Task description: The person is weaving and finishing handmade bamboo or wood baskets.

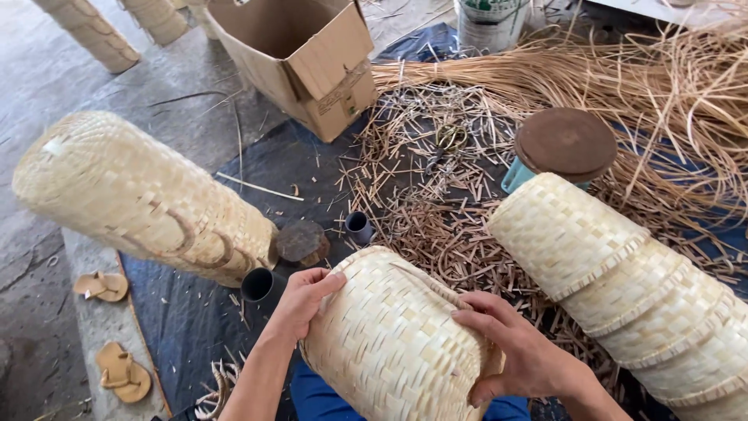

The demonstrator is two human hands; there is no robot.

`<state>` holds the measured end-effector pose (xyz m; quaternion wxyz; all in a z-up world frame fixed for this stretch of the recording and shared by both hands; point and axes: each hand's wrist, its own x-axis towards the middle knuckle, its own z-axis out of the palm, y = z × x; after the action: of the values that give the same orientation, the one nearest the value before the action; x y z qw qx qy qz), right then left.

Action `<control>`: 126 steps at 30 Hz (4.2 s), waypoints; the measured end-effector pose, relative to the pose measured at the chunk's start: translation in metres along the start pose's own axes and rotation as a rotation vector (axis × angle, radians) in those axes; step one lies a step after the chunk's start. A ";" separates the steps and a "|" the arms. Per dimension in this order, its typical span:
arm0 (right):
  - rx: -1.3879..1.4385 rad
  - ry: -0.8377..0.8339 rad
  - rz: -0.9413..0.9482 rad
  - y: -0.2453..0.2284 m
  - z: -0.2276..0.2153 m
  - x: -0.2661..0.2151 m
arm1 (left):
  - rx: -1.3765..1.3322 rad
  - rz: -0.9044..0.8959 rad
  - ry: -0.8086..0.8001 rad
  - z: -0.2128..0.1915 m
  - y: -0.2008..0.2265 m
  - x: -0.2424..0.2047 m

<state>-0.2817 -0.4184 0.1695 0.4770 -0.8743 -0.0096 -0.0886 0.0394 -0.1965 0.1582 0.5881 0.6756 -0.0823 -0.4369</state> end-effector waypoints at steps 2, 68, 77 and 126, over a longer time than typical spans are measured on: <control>-0.023 -0.027 0.034 0.004 0.007 -0.001 | 0.024 0.085 -0.004 -0.002 0.000 -0.008; 0.431 -0.358 -0.044 0.052 0.004 0.158 | 0.776 1.136 0.304 0.094 -0.084 -0.104; 0.470 -0.368 -0.040 0.055 0.010 0.161 | 0.826 1.070 0.269 0.096 -0.086 -0.108; 0.265 0.261 0.310 0.063 0.083 0.173 | 0.301 0.646 0.352 0.065 -0.168 -0.058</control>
<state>-0.0930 -0.3946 0.1013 0.5927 -0.7762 0.1750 -0.1247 -0.1083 -0.1578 0.0460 0.5948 0.7581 -0.2519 -0.0899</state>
